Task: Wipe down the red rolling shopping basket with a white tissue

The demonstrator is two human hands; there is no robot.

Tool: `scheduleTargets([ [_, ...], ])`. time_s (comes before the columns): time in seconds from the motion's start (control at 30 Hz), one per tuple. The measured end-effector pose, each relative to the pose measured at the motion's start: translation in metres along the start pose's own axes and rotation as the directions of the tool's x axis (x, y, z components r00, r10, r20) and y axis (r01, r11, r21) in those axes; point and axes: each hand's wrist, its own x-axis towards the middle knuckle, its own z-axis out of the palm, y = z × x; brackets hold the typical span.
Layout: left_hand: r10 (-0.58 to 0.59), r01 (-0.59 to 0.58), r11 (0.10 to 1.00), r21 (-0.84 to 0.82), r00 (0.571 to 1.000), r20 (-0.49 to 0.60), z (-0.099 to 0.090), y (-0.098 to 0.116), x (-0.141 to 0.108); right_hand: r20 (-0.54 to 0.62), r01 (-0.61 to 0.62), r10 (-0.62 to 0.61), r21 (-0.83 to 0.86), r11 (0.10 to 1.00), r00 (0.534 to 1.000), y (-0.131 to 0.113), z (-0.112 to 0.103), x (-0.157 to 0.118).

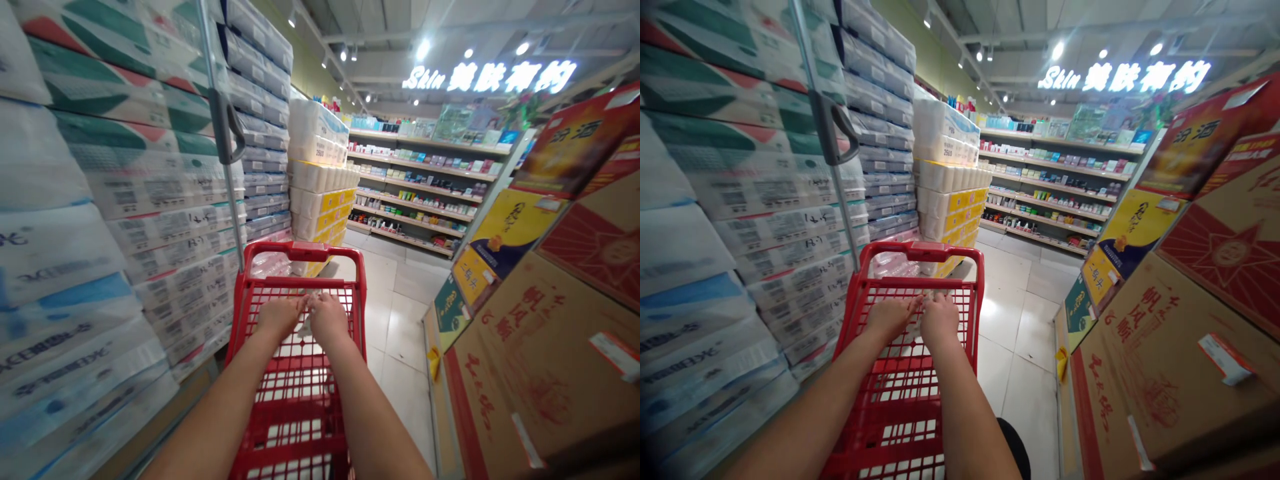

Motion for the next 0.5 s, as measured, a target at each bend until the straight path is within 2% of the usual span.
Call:
scheduleTargets([
  [0.07,0.01,-0.01,1.0,-0.015,1.0,-0.001,-0.003,-0.002,-0.003,0.049,-0.014,0.016,-0.04,0.999,0.999,-0.005,-0.005,-0.019],
  [0.23,-0.006,0.006,0.999,-0.053,1.0,0.009,-0.008,-0.002,-0.017,0.059,-0.076,0.083,-0.111,0.991,0.995,-0.018,-0.006,-0.055],
  [0.37,0.043,-0.04,0.994,-0.102,0.999,0.026,-0.007,-0.001,-0.036,0.101,-0.133,0.145,-0.117,0.984,0.984,-0.028,-0.004,-0.059],
  [0.5,0.173,-0.178,0.977,-0.116,0.983,-0.053,0.001,-0.001,-0.075,0.106,-0.115,0.123,-0.076,0.99,0.987,-0.029,-0.004,-0.06],
])
